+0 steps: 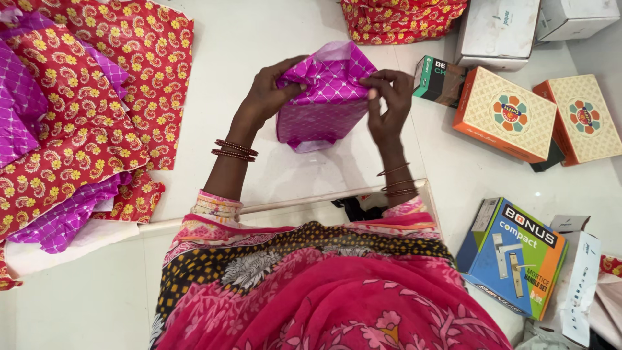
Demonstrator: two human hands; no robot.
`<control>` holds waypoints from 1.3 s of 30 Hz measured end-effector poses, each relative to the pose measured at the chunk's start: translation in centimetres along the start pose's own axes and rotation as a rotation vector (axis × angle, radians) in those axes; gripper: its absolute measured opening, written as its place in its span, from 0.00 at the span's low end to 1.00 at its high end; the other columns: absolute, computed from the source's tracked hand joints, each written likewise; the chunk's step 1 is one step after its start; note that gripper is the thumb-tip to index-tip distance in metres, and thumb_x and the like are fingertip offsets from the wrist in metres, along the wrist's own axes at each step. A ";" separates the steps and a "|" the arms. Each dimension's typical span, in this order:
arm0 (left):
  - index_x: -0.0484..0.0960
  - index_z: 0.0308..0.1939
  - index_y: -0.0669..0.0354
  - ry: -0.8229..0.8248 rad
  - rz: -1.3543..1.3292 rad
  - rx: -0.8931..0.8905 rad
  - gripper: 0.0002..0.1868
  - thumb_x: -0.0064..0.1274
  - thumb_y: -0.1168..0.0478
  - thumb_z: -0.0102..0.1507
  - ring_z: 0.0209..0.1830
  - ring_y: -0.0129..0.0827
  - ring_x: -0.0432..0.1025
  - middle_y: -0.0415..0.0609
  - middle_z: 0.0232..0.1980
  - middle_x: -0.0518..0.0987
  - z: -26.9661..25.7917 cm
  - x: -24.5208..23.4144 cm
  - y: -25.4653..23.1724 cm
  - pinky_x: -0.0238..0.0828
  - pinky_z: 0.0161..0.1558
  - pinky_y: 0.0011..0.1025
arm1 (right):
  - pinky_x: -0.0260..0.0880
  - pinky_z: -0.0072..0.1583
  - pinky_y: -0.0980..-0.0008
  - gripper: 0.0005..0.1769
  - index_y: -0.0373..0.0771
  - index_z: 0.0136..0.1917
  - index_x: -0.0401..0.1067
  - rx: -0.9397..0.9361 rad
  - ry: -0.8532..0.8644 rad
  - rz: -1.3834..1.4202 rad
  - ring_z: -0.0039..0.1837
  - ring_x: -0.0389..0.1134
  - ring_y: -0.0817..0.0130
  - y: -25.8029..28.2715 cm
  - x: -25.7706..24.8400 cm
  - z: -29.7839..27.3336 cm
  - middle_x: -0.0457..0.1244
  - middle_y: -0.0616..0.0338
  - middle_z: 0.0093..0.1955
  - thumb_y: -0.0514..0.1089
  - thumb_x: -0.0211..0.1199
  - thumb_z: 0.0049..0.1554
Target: The person wraps two rectangular boxes with purple patterned paper. They place each box on the paper, fold the paper around it, crease the edges, and tuck the ends to complete the wrapping. The wrapped boxes are stacked on the table.
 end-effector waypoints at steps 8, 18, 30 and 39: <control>0.76 0.67 0.57 -0.098 -0.107 0.067 0.31 0.63 0.67 0.59 0.55 0.29 0.79 0.48 0.56 0.84 0.3 0.1 0.4 0.76 0.59 0.30 | 0.61 0.67 0.59 0.36 0.38 0.72 0.62 0.387 0.363 0.365 0.63 0.61 0.65 -6.1 1.6 3.1 0.61 0.58 0.59 0.42 0.73 0.54; 0.85 0.56 0.64 -0.056 -0.187 0.044 0.20 0.61 0.71 0.59 0.46 0.28 0.80 0.48 0.47 0.87 0.7 -0.2 0.7 0.78 0.55 0.27 | 0.69 0.66 0.70 0.25 0.31 0.72 0.68 0.594 0.831 0.836 0.60 0.68 0.75 -8.1 5.8 3.1 0.68 0.60 0.59 0.35 0.59 0.62; 0.89 0.43 0.61 -0.049 -0.039 0.385 0.21 0.47 0.83 0.56 0.77 0.43 0.63 0.45 0.59 0.83 -0.3 0.2 -0.6 0.69 0.68 0.37 | 0.69 0.66 0.61 0.26 0.39 0.57 0.79 0.305 0.767 0.653 0.72 0.67 0.62 -5.7 4.1 4.1 0.67 0.55 0.69 0.23 0.49 0.53; 0.87 0.35 0.60 -0.091 -0.039 0.503 0.19 0.46 0.84 0.56 0.77 0.44 0.62 0.44 0.54 0.85 0.0 -0.2 -0.6 0.74 0.69 0.40 | 0.67 0.75 0.54 0.21 0.35 0.49 0.79 -0.112 0.390 0.428 0.73 0.65 0.49 -3.6 3.5 4.4 0.71 0.51 0.60 0.23 0.50 0.51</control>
Point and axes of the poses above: each hand's wrist, its own z-axis towards the middle knuckle, its own x-axis out of the palm, y = z × x, the point moved 8 cm from there along z, towards the middle knuckle
